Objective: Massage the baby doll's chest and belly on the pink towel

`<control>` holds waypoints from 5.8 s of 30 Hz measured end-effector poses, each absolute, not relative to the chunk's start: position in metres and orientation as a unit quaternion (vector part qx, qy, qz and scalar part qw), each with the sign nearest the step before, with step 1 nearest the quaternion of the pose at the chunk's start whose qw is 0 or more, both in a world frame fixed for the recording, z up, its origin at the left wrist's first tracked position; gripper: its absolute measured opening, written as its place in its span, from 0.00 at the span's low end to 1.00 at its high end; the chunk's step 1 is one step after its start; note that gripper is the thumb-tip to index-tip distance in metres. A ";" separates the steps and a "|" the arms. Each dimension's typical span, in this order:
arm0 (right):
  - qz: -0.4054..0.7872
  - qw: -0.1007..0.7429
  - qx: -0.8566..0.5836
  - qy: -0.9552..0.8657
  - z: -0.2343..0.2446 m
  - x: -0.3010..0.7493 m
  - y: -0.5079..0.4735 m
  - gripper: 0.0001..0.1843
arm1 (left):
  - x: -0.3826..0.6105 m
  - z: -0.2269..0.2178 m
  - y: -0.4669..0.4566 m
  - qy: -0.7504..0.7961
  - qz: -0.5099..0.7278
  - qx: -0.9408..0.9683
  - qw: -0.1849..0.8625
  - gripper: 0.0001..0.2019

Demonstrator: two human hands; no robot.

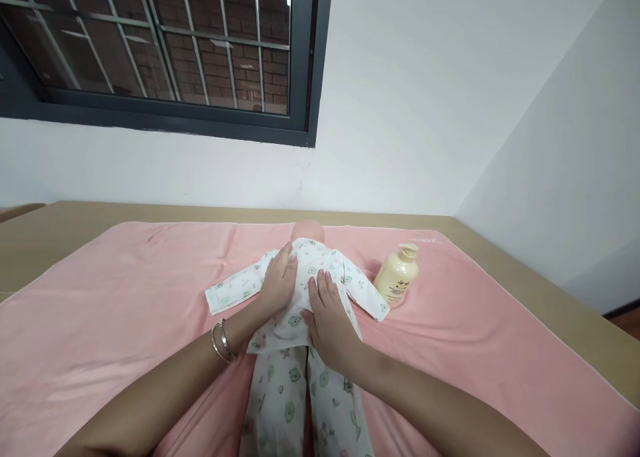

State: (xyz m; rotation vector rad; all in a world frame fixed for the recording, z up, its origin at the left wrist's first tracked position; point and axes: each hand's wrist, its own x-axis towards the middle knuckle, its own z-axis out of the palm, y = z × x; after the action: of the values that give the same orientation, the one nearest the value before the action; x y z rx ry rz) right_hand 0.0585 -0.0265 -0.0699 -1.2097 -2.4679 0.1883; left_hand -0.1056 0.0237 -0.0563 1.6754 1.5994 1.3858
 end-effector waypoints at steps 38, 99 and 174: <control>0.117 0.207 -0.511 -0.826 -0.041 0.055 0.068 0.34 | -0.095 -0.076 0.033 0.660 0.370 0.654 -0.020 0.28; 0.059 0.151 -0.520 -0.839 -0.014 0.058 0.039 0.29 | -0.091 -0.060 0.009 0.606 0.363 0.707 -0.039 0.19; 0.013 0.174 -0.496 -0.850 -0.019 0.049 0.036 0.27 | -0.095 -0.078 0.022 0.591 0.450 0.668 -0.045 0.25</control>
State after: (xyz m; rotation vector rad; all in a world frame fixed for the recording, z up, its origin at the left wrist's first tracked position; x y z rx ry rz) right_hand 0.0487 0.0363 -0.0191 -1.4065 -2.4110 0.0378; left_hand -0.0953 0.0220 -0.0776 2.1619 1.9101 1.4555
